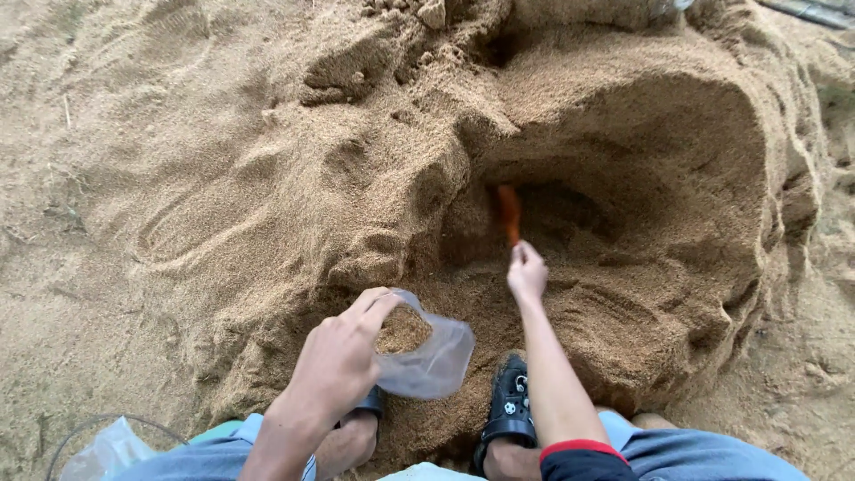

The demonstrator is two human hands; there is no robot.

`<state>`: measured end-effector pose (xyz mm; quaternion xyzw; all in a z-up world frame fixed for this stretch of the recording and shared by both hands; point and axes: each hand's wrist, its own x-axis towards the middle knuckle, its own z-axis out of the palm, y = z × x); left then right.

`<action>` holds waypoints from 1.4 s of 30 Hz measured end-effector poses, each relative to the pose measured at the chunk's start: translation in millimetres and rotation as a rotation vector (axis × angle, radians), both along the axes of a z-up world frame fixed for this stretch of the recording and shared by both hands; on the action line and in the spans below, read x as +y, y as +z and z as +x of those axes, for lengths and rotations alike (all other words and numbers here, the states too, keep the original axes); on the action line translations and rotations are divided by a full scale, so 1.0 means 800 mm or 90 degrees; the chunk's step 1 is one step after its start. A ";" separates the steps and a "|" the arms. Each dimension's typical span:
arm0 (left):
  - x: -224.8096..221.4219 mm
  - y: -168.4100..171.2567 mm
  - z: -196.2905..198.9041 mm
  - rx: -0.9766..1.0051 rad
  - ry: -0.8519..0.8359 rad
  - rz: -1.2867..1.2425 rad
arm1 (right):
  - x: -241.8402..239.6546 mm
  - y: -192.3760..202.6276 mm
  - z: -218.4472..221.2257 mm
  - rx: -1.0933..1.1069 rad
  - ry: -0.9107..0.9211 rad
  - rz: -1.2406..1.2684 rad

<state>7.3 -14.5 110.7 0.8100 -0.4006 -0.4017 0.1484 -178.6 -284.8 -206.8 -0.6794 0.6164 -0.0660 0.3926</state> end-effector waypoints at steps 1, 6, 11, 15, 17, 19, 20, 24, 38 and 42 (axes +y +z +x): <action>0.001 0.006 0.003 -0.010 -0.011 -0.010 | 0.012 0.020 0.010 0.034 0.001 0.084; 0.005 0.037 0.005 -0.012 0.004 0.023 | 0.043 0.045 0.013 0.090 0.013 0.118; -0.002 0.040 0.001 -0.136 -0.040 0.042 | 0.051 0.074 -0.010 0.076 -0.006 0.025; -0.005 0.006 0.003 -0.168 -0.040 0.019 | 0.069 0.169 -0.009 0.038 -0.012 0.022; -0.008 -0.002 0.004 -0.151 -0.027 0.023 | 0.080 0.218 -0.010 -0.002 -0.004 0.009; -0.012 0.003 0.002 -0.156 -0.018 -0.002 | 0.091 0.257 -0.013 -0.062 0.016 0.003; -0.013 -0.004 0.003 -0.158 -0.017 -0.003 | 0.090 0.269 -0.018 -0.064 0.017 0.001; -0.018 -0.021 0.006 -0.140 0.001 -0.001 | 0.102 0.336 -0.017 -0.044 0.076 -0.022; -0.009 0.018 0.011 -0.031 0.078 -0.046 | 0.091 0.296 -0.010 -0.286 0.160 0.075; -0.011 0.032 0.011 -0.041 0.074 -0.010 | 0.053 0.119 -0.045 -0.192 -0.038 0.048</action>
